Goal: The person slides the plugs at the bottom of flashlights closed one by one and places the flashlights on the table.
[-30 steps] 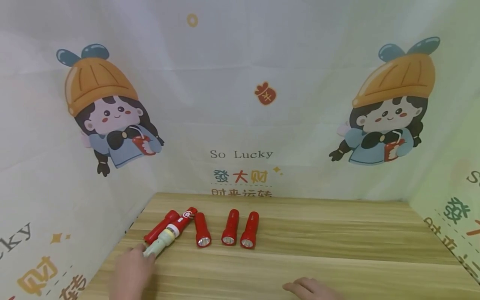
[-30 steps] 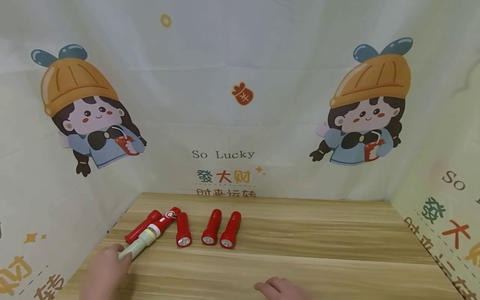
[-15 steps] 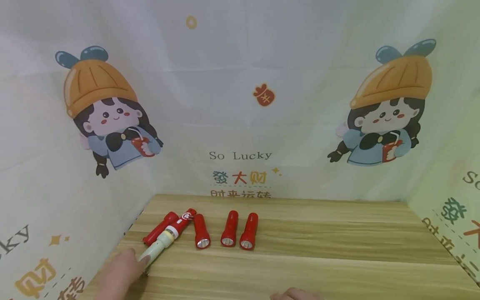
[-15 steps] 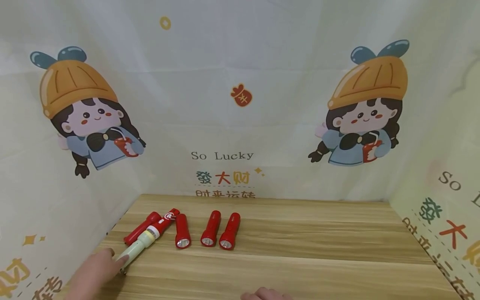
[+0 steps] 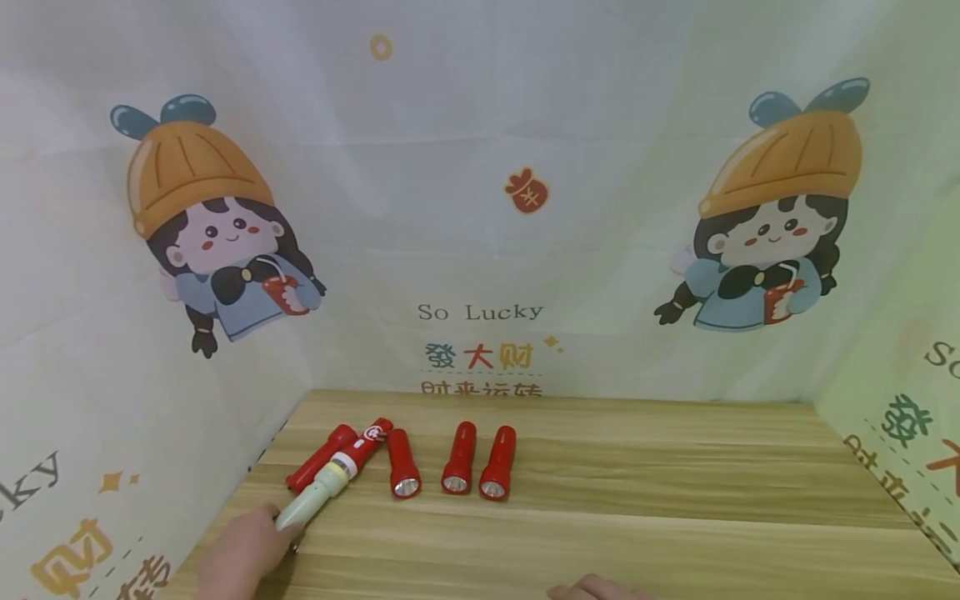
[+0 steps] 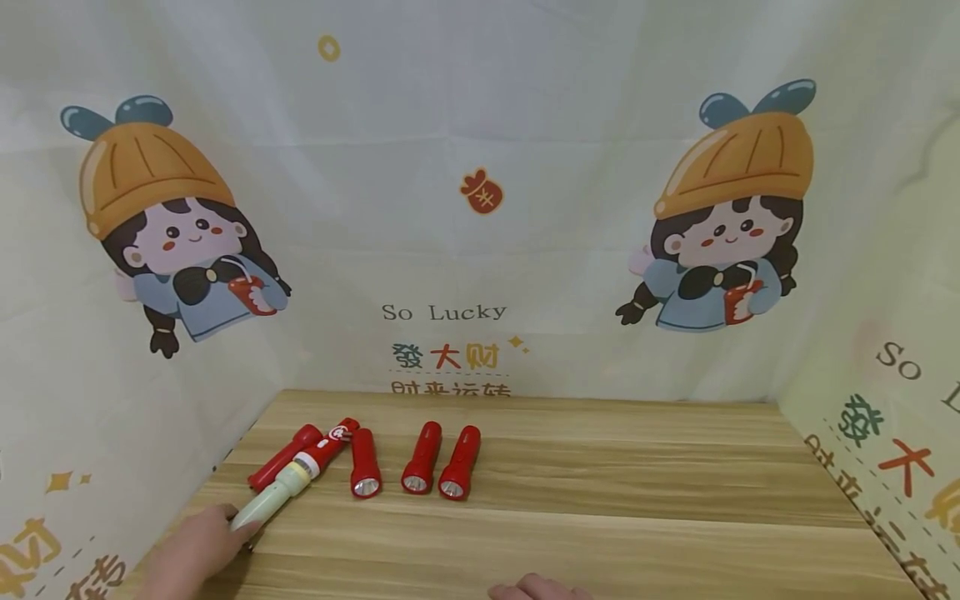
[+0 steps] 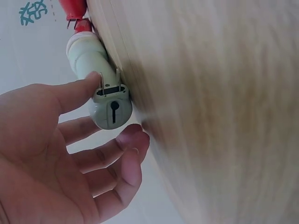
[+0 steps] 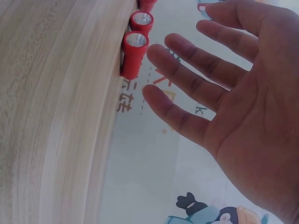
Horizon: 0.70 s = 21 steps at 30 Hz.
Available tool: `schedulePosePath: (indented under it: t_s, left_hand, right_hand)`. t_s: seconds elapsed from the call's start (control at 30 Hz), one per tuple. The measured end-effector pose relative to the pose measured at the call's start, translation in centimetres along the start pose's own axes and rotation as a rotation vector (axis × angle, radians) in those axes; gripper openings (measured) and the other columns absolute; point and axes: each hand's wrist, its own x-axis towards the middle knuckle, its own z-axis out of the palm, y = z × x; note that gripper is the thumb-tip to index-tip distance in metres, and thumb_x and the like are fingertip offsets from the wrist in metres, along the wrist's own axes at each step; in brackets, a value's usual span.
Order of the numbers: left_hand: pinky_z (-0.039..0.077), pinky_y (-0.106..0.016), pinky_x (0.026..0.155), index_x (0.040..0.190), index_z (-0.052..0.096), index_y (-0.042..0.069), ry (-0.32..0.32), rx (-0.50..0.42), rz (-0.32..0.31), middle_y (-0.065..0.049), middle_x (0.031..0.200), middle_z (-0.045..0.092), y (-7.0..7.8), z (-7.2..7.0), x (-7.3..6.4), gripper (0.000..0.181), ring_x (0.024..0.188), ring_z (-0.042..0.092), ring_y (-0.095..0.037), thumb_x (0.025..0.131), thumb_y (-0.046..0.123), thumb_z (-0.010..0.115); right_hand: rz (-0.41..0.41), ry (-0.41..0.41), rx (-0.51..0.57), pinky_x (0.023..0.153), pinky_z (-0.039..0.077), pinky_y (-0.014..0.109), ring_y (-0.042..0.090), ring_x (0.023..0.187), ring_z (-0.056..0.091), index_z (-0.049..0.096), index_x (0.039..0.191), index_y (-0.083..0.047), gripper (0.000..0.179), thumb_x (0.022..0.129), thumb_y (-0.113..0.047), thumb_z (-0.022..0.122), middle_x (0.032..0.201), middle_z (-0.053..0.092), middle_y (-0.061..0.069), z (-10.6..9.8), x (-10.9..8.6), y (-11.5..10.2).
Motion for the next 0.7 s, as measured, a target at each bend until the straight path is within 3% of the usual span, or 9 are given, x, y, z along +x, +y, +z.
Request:
schedulePosePath:
  t_s: [0.23, 0.4, 0.53, 0.7]
  left_hand:
    - [0.048, -0.039, 0.066, 0.119, 0.064, -0.011, -0.01, -0.05, -0.011, -0.012, 0.088, 0.067, -0.1, -0.1, -0.3, 0.05, 0.079, 0.059, -0.027, 0.102, 0.035, 0.068]
    - [0.045, -0.033, 0.063, 0.115, 0.065, -0.013, -0.02, -0.077, -0.02, -0.01, 0.081, 0.061, -0.1, -0.1, -0.6, 0.048, 0.075, 0.056, -0.024, 0.103, 0.033, 0.067]
    - [0.045, -0.033, 0.063, 0.116, 0.064, -0.015, -0.032, -0.082, -0.036, -0.01, 0.081, 0.061, 0.0, -0.2, -0.8, 0.049, 0.074, 0.055, -0.024, 0.103, 0.032, 0.067]
    - [0.047, -0.033, 0.063, 0.12, 0.061, -0.017, -0.042, -0.133, -0.058, -0.012, 0.081, 0.061, 0.0, -0.5, -1.1, 0.054, 0.074, 0.055, -0.024, 0.106, 0.035, 0.063]
  right_hand:
    - [-0.029, 0.078, -0.006, 0.067, 0.05, 0.006, 0.003, 0.088, 0.069, 0.078, 0.124, -0.027, 0.031, 0.11, -0.042, 0.055, 0.111, 0.079, -0.001, -0.1, -0.2, 0.6]
    - [-0.016, 0.036, -0.019, 0.066, 0.05, 0.007, 0.003, 0.089, 0.069, 0.078, 0.123, -0.029, 0.036, 0.112, -0.043, 0.046, 0.111, 0.079, 0.0, -0.8, -0.1, 0.7]
    - [-0.011, 0.016, -0.011, 0.064, 0.049, 0.005, 0.003, 0.088, 0.068, 0.077, 0.124, -0.03, 0.025, 0.103, -0.041, 0.068, 0.11, 0.078, -0.001, -1.2, 0.1, 0.7]
    - [-0.013, -0.009, 0.019, 0.065, 0.047, 0.004, 0.003, 0.091, 0.068, 0.076, 0.127, -0.031, 0.041, 0.089, -0.04, 0.085, 0.112, 0.076, -0.001, -1.4, -0.1, 1.0]
